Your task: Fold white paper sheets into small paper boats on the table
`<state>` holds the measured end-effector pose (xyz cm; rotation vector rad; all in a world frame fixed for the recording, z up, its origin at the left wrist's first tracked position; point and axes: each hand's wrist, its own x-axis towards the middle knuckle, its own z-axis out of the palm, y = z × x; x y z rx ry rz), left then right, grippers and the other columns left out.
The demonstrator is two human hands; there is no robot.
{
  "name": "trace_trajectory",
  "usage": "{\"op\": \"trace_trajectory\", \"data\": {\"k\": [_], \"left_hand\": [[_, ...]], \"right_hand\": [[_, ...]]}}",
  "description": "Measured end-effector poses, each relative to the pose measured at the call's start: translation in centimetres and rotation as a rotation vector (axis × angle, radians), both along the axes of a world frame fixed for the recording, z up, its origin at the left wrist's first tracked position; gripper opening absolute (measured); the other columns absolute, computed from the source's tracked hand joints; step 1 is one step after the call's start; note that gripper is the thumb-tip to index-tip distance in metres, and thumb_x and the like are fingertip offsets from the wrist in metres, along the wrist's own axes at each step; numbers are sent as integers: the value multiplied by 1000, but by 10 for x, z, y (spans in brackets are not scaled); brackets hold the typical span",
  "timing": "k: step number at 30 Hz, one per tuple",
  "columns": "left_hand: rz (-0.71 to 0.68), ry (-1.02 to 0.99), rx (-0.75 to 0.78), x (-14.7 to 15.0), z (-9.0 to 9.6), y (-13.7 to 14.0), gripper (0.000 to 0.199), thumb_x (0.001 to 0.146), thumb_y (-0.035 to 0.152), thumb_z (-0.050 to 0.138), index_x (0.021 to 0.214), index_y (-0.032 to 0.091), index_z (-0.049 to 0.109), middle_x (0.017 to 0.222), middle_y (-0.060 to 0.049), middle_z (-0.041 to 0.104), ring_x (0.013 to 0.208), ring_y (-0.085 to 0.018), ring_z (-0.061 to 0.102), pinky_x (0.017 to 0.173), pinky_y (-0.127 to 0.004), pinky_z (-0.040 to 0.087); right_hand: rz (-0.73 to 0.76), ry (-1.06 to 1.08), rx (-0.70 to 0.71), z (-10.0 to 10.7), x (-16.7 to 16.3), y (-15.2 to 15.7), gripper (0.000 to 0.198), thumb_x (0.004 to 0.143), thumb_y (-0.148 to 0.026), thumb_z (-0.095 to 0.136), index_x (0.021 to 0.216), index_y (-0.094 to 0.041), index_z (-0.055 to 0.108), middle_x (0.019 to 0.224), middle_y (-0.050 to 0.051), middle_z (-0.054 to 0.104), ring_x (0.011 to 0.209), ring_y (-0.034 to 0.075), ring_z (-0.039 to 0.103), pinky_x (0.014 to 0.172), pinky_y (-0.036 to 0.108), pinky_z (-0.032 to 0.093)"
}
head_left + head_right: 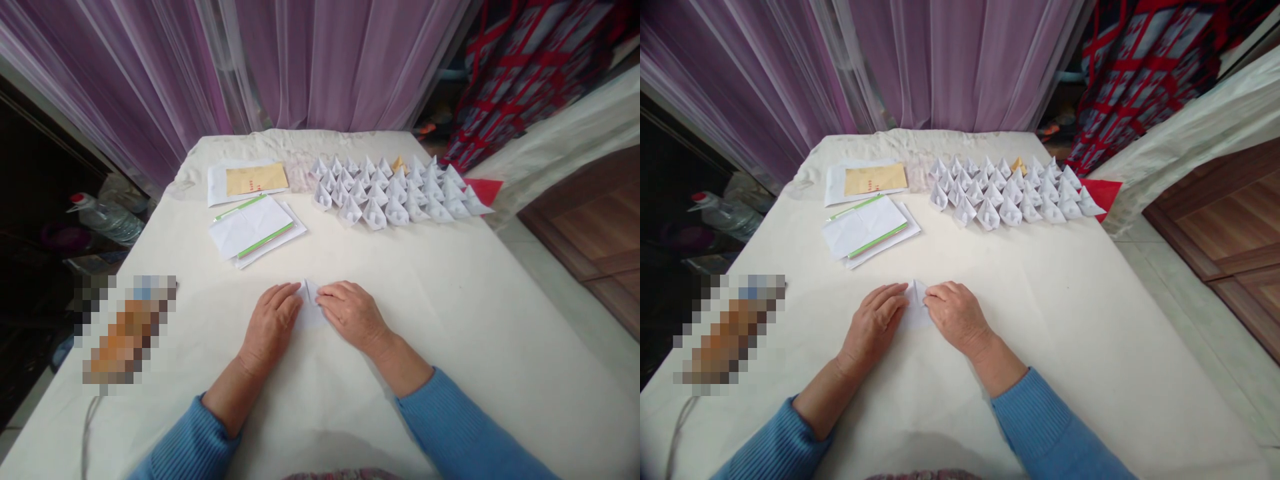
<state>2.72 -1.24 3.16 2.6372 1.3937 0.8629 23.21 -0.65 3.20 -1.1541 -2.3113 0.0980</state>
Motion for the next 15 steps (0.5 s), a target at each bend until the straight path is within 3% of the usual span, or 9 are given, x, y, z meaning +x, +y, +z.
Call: {"op": "trace_trajectory", "data": {"k": [6,15], "left_hand": [[-61,18,19,-1,-3,0,19,97,17,45,93,17,64,104,-7,74,95,-17,69,94,-40,53],[-105,67,80,1,-4,-3,18,96,15,48,96,17,66,108,-7,74,100,-19,68,97,-39,52]], "right_hand": [[-6,1,19,0,-1,-1,18,86,-10,59,90,-23,71,98,3,72,88,18,60,77,32,46],[-9,4,42,-1,-3,-1,16,86,-10,60,91,-21,71,98,3,72,89,19,60,77,33,45]]}}
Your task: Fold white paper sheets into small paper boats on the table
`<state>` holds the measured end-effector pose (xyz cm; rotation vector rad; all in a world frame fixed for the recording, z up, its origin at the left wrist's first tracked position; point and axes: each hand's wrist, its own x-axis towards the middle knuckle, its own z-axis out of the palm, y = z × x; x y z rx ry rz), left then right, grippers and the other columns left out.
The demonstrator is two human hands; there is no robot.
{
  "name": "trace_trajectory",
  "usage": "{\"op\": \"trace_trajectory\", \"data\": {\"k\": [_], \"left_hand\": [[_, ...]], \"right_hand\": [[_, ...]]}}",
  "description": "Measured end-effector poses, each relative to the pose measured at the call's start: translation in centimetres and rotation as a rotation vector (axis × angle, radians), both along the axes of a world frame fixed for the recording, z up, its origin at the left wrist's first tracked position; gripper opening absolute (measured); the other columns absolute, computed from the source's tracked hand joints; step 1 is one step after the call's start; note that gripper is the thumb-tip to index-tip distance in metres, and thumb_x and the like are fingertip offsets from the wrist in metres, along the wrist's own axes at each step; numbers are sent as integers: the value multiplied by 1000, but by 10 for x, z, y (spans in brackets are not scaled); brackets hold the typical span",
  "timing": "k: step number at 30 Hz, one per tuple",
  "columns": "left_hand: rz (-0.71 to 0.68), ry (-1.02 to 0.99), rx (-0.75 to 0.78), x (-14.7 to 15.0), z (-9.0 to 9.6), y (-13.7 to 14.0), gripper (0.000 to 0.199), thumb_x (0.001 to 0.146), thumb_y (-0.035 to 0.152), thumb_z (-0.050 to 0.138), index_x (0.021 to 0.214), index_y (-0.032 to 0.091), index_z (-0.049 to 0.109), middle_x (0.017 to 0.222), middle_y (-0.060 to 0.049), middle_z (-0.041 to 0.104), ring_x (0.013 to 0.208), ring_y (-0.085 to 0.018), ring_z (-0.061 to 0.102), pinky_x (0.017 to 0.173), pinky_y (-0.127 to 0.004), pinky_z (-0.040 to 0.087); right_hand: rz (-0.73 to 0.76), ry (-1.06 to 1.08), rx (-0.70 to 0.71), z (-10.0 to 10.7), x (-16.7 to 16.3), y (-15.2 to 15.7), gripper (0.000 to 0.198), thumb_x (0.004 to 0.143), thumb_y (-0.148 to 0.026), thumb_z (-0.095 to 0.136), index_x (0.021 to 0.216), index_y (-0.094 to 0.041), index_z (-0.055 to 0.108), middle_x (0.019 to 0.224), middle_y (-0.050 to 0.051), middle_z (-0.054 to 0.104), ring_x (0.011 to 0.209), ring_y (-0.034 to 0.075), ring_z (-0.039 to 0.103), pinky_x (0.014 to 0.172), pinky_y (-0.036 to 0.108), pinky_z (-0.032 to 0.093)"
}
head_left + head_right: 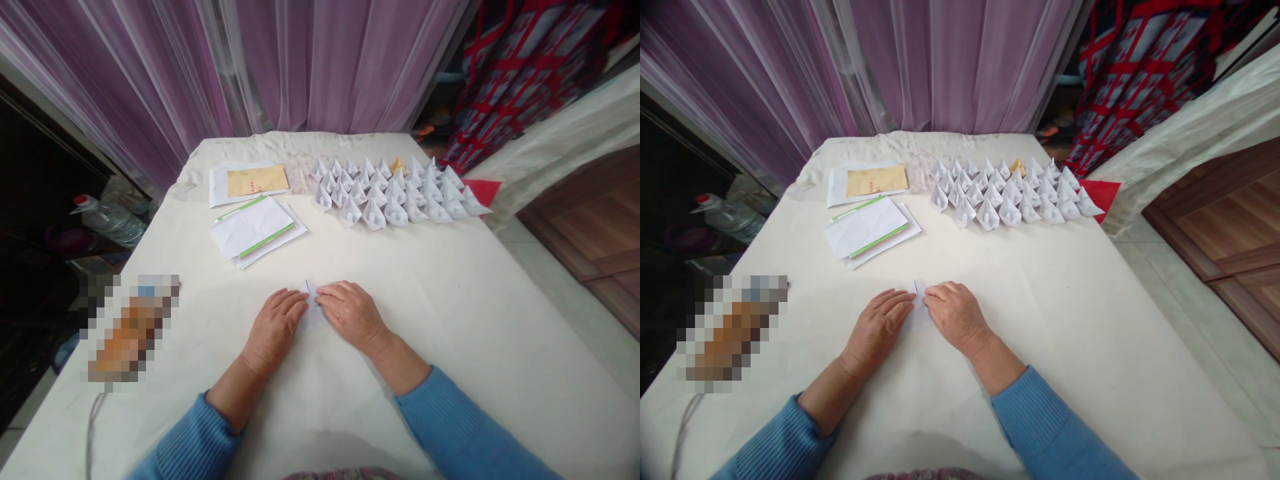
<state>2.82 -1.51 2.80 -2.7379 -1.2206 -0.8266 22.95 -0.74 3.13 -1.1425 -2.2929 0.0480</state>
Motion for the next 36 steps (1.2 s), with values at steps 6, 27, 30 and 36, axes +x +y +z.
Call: {"op": "trace_trajectory", "data": {"k": [6,27,30,36], "left_hand": [[6,5,-41,0,0,2,18,95,14,48,96,17,66,109,-7,74,101,-19,68,96,-42,52],[-67,54,-89,-8,1,12,24,95,13,45,99,19,68,110,-7,73,104,-18,67,100,-40,49],[-42,49,-76,-9,3,17,23,95,15,45,97,19,67,116,-9,71,106,-19,65,98,-41,49],[202,28,-163,-8,10,15,21,91,26,57,110,18,61,101,-8,71,93,-24,64,86,-40,49]], "right_hand": [[4,3,1,-2,1,0,17,85,-10,61,93,-21,71,99,3,72,89,19,61,77,33,46],[6,19,-13,-2,1,-1,16,87,-12,59,94,-21,70,101,4,73,92,18,62,81,33,46],[-11,3,-9,-2,-1,-1,16,90,-13,57,95,-21,69,103,4,73,93,19,62,81,33,46],[-50,28,-18,-4,-5,0,19,90,-11,53,102,-21,65,111,6,69,97,21,61,86,35,48]]}}
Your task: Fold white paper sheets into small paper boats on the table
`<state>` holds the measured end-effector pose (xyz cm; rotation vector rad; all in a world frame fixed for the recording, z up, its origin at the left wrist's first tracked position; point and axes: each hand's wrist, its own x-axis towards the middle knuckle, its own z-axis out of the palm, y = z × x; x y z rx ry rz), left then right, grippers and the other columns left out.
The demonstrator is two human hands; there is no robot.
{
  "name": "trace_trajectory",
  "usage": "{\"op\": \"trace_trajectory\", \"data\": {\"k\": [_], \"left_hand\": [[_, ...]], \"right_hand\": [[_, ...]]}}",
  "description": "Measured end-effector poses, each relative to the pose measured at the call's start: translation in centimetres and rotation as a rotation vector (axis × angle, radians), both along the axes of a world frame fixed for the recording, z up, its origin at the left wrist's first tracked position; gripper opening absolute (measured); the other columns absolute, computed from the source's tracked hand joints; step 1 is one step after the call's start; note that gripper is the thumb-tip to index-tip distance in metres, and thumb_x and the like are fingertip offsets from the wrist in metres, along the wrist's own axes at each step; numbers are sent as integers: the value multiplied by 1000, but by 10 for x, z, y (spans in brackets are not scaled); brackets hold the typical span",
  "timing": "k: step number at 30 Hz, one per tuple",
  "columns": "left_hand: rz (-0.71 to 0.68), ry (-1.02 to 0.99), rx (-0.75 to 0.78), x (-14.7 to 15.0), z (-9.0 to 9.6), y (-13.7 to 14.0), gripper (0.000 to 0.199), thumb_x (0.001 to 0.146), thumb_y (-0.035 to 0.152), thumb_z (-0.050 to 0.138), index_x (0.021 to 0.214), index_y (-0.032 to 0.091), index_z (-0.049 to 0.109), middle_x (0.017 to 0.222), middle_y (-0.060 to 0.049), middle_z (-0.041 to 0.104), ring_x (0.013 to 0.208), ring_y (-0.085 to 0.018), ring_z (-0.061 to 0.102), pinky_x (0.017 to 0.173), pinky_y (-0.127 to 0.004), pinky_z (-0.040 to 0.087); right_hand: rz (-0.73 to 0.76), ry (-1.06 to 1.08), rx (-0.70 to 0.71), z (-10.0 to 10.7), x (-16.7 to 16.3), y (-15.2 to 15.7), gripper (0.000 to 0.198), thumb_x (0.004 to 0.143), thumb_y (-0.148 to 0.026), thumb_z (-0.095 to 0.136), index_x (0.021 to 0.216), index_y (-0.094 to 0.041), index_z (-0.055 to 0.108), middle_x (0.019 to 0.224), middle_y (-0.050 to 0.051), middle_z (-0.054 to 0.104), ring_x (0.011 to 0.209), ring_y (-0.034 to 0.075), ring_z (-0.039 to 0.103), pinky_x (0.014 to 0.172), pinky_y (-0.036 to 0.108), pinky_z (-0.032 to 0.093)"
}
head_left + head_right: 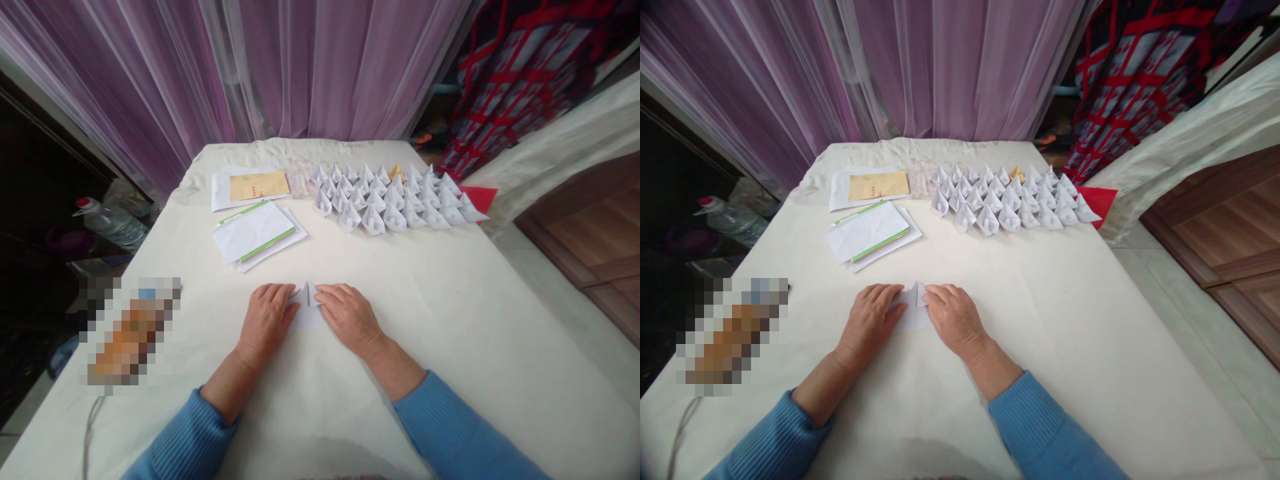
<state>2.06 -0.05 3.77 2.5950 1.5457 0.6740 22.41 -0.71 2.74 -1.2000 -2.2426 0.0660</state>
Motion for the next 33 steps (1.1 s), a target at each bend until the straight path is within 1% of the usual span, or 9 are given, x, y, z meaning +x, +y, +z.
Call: {"op": "trace_trajectory", "data": {"k": [4,8,12,14,17,20,24,27,33], "left_hand": [[80,30,-98,4,7,-1,12,88,28,62,98,22,66,84,-3,71,81,-24,62,75,-38,45],[112,11,-82,8,8,2,9,88,29,62,94,24,68,77,-2,70,77,-22,61,72,-36,41],[96,-4,-61,9,4,1,10,89,23,60,92,24,70,83,-2,70,79,-20,60,72,-34,41],[79,5,-55,8,2,-1,13,89,20,59,93,25,70,85,-2,69,81,-20,60,72,-33,41],[51,56,-45,6,1,-3,18,91,21,58,102,27,70,86,-2,68,79,-19,59,70,-32,41],[8,140,-44,6,5,-5,24,92,21,57,112,29,68,88,-2,67,78,-18,58,70,-32,41],[-35,243,-60,6,11,-8,30,91,22,58,121,28,63,92,-3,67,81,-20,58,71,-33,44],[-51,266,-38,6,12,-9,31,92,22,57,122,26,62,96,-4,67,82,-20,59,72,-34,46],[-125,242,84,1,6,-6,31,92,14,53,120,22,63,101,-6,68,85,-19,60,72,-32,47]], "right_hand": [[-78,42,-52,-1,-3,3,27,89,-12,54,114,-20,61,104,7,70,93,22,61,84,35,48],[-161,32,-121,-3,-6,9,18,86,-15,60,103,-22,64,89,4,70,84,20,61,74,31,47],[-195,43,-119,-4,-9,10,14,85,-15,62,95,-24,68,82,1,68,80,18,61,71,27,44],[-185,47,-97,-5,-9,8,16,86,-15,62,96,-25,70,83,1,69,80,17,60,72,26,43],[-159,27,-90,-3,-8,5,20,87,-13,60,98,-26,71,84,1,68,79,15,59,71,25,43],[-126,-1,-69,0,-6,1,23,86,-11,60,98,-26,72,86,2,67,79,16,57,71,26,43],[-76,-27,-25,3,-3,-4,18,88,-14,59,96,-24,72,87,3,66,79,17,55,72,28,44],[-51,5,-11,4,0,-7,17,90,-16,58,96,-24,72,89,3,67,80,16,56,75,27,45],[-51,59,-20,3,4,-7,17,89,-13,58,94,-22,72,90,4,68,83,17,58,77,28,47]]}}
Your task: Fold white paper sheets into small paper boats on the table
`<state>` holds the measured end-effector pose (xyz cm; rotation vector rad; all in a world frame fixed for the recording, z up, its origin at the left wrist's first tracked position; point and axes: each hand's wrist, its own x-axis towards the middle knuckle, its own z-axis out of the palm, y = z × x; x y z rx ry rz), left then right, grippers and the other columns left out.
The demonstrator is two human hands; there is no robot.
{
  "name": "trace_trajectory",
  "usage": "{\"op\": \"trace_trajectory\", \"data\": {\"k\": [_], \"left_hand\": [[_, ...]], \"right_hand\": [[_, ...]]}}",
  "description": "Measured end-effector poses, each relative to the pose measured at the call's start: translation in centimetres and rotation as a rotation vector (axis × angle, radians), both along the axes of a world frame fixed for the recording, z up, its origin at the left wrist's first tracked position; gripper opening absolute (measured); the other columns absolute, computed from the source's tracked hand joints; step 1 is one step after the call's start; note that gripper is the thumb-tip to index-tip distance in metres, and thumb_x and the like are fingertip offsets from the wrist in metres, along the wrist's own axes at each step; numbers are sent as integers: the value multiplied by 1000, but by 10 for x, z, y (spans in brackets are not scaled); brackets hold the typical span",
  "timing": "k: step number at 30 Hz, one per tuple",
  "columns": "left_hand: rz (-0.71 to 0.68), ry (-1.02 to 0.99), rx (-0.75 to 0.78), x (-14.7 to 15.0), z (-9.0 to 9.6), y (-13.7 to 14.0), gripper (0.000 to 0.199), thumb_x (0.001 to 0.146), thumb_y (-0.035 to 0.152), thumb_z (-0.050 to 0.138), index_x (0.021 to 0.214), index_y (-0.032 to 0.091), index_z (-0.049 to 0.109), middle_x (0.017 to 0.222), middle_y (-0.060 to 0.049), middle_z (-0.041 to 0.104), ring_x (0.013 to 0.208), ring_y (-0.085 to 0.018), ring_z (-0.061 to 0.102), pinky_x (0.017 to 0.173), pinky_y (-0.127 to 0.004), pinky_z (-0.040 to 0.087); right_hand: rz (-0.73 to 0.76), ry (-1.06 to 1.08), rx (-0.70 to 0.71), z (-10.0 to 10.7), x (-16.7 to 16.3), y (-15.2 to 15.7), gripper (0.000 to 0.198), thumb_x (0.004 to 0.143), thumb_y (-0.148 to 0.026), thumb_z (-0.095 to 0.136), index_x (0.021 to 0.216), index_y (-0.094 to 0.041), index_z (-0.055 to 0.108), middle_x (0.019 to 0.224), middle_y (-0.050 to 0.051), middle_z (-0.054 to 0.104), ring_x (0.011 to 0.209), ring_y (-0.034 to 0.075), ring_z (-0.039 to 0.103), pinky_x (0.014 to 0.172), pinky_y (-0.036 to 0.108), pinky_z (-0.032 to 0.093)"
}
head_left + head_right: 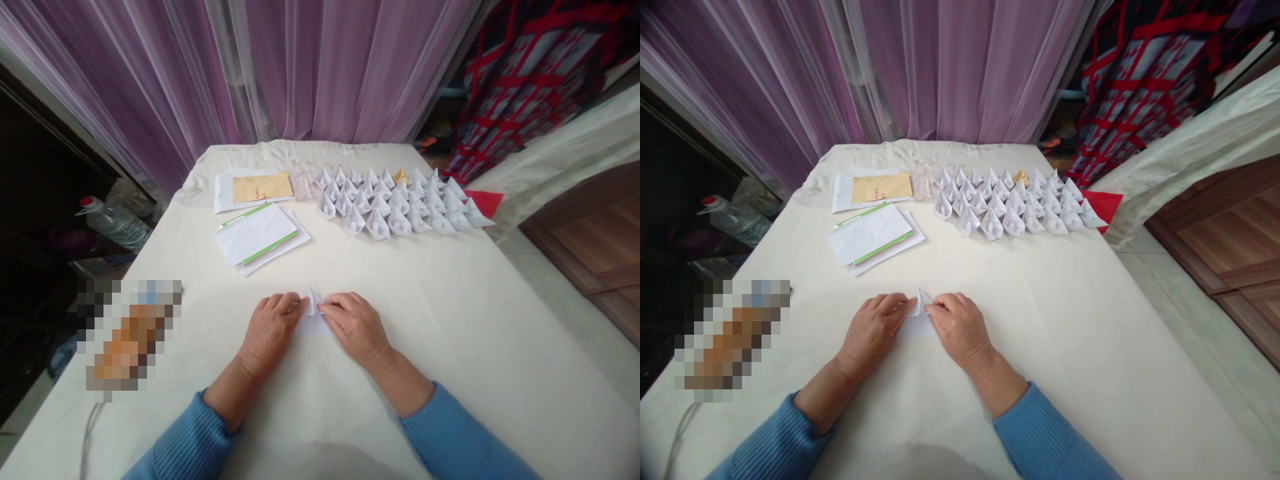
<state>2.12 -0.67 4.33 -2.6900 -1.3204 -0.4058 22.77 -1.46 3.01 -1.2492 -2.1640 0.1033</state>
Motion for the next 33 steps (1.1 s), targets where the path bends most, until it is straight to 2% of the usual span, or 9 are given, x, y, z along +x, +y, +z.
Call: {"op": "trace_trajectory", "data": {"k": [4,7,12,16,22,33], "left_hand": [[-60,-78,62,-2,-1,-1,30,94,14,50,119,20,64,95,-6,69,84,-19,60,70,-31,47],[-91,-165,103,-2,-1,-3,24,95,16,49,110,20,68,91,-5,70,81,-18,60,68,-30,47],[-108,-190,56,0,-3,-4,22,95,16,50,103,19,70,87,-4,70,77,-17,60,66,-30,50],[-95,-210,19,1,-5,-5,22,95,18,50,105,15,70,93,-7,71,81,-18,61,73,-31,54],[-98,-219,-5,3,-10,-3,27,96,21,49,115,15,67,113,-8,71,100,-21,62,87,-36,54],[-77,-229,-5,0,-13,-3,26,97,21,47,109,18,70,112,-9,73,99,-20,67,83,-36,56]], "right_hand": [[11,35,-22,-2,2,1,22,89,-11,54,98,-22,71,93,4,70,85,17,60,79,29,48],[11,52,-40,-2,3,0,25,88,-9,52,99,-23,71,95,4,71,85,18,61,79,30,49],[19,32,-46,2,2,-2,24,86,-8,54,96,-21,72,94,5,69,86,18,60,80,31,49],[40,-29,-8,6,1,-4,20,88,-14,59,100,-23,72,96,5,68,85,18,58,78,29,48],[0,-61,34,4,0,-3,19,92,-17,57,99,-26,73,98,4,68,86,16,57,78,28,47],[9,-102,30,2,2,-3,21,89,-13,59,100,-26,73,98,4,69,87,17,58,78,29,47]]}}
